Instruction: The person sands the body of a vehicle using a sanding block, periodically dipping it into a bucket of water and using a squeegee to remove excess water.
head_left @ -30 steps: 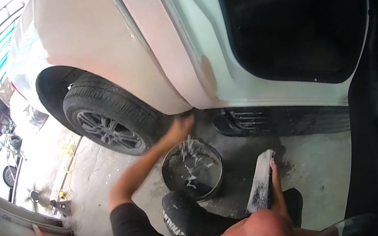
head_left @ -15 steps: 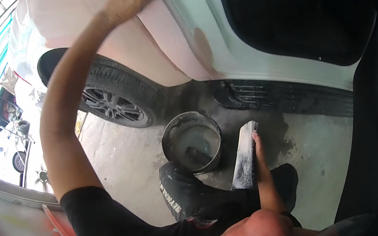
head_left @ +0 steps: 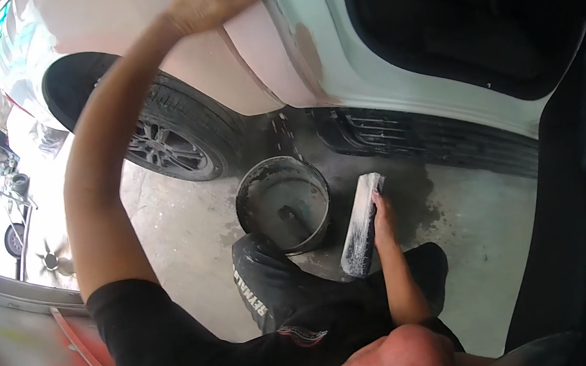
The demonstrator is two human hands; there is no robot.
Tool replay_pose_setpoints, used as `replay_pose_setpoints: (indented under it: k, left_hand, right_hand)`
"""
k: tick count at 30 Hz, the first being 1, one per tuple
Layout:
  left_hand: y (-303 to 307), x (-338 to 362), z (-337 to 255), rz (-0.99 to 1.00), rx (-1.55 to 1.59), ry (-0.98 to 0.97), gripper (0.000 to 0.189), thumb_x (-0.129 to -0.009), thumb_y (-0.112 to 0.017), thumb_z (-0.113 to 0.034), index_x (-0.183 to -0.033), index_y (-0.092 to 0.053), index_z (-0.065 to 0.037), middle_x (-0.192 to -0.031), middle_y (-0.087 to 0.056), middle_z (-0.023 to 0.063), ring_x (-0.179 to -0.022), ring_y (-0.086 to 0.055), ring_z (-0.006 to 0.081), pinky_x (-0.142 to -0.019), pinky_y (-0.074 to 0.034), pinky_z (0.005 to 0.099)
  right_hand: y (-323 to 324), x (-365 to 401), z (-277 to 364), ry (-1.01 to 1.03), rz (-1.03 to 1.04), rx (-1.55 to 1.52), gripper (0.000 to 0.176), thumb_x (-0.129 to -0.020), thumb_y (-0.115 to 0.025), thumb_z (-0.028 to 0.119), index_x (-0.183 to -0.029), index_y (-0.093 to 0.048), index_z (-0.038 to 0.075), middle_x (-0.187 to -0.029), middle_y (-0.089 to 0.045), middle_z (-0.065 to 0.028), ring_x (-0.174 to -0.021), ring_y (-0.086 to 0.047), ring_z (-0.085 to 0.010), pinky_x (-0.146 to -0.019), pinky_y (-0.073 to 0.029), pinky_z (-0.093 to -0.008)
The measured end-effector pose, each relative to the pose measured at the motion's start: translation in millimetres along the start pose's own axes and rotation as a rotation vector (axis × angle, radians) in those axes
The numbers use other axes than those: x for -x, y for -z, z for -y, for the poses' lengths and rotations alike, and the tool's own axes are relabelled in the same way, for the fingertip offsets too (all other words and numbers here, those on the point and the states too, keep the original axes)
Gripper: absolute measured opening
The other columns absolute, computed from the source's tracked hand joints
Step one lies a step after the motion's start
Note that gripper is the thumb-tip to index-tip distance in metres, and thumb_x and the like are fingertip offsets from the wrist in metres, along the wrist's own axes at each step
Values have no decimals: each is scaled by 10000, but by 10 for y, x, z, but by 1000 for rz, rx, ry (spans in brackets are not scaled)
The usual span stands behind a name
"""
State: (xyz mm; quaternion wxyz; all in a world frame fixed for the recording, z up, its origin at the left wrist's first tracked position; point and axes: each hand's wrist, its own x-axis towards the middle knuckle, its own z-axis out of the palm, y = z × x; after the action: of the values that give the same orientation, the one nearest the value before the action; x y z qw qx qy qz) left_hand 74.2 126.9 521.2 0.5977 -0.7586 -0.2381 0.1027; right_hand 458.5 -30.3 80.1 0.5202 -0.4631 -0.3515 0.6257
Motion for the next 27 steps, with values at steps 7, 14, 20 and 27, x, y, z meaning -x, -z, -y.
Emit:
replay_pose_setpoints:
  k: [7, 14, 20, 27]
  left_hand:
    - [270, 148, 421, -201, 163, 512, 793, -951, -634, -432, -1611, -261, -199, -1672, -212, 144, -1535, -217, 351, -1258, -150, 596]
    - [-317, 649, -403, -26, 311, 710, 1102, -856, -572, -740, -1654, -107, -139, -1709, -79, 191, -1579, -61, 383, -1249, -52, 628]
    - [-391, 684, -473, -104, 245, 713, 1105, -851, -507, -803, -1653, -120, -148, -1710, -99, 176, -1581, -69, 361, -1257, -44, 617]
    - [-292, 619, -458, -81, 357, 731, 1069, -851, -552, -770, -1655, -130, -206, -1715, -106, 137, -1582, -78, 340, -1272, -44, 596]
  right_hand:
    - [-651, -231, 891, 505, 296, 184, 434, -1039, -545, 311, -1289, -610, -38, -1133, -682, -129, -1026, -602, -186, -934, -460, -335]
    - [-1958, -607, 1976, 914, 278, 220, 319, -1035, -584, 254, -1184, -628, -25, -951, -665, -93, -870, -592, -172, -816, -484, -330]
    - [-2423, -793, 2127, 1027, 153, 334, 554, -976, -705, 354, -1310, -603, -77, -1065, -600, -164, -885, -649, -278, -831, -520, -381]
    - [-2530, -901, 1951, 1231, 30, 414, 460, -964, -690, 276, -1234, -630, -91, -985, -578, -155, -873, -599, -273, -791, -492, -396]
